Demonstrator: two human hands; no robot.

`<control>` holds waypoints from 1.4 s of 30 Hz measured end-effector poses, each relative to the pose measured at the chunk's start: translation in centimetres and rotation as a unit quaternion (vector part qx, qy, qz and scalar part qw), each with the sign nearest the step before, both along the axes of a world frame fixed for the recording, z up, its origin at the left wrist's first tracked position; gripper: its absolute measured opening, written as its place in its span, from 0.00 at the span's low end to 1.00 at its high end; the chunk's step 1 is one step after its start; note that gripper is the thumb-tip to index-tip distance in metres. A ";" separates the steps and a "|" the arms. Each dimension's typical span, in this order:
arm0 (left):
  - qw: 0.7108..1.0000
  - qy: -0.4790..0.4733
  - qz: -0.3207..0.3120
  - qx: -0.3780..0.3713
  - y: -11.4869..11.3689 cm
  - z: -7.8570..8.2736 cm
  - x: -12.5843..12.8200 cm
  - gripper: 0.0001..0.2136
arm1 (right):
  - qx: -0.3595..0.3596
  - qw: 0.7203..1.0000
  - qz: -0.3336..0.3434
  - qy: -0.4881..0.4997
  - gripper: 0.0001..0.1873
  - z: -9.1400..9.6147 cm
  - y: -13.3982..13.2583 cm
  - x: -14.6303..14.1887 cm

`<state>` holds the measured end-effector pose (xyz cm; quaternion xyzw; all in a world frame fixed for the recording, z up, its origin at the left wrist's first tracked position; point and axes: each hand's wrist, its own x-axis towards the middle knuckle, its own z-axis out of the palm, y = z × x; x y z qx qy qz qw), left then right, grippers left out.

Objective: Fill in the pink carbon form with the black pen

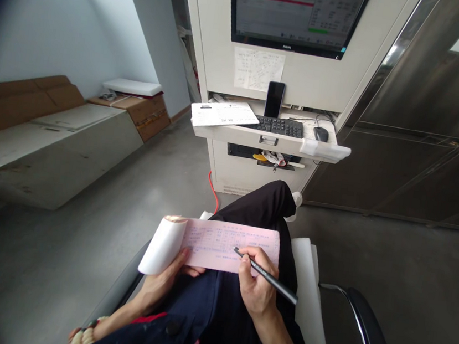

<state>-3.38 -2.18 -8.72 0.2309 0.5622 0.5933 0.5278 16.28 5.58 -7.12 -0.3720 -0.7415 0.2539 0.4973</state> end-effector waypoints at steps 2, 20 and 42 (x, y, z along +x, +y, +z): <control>1.000 -0.001 0.005 0.002 0.0 -0.5 -0.1 0.26 | 0.000 1.000 -0.008 0.001 0.08 0.0 0.0 0.0; 1.000 -0.013 0.002 0.001 0.0 0.3 0.0 0.25 | 0.002 1.000 0.000 0.009 0.08 0.1 0.0 0.0; 1.000 -0.008 0.016 -0.023 -0.1 -1.4 0.6 0.27 | -0.004 0.989 0.148 -0.015 0.08 1.4 -1.6 -2.6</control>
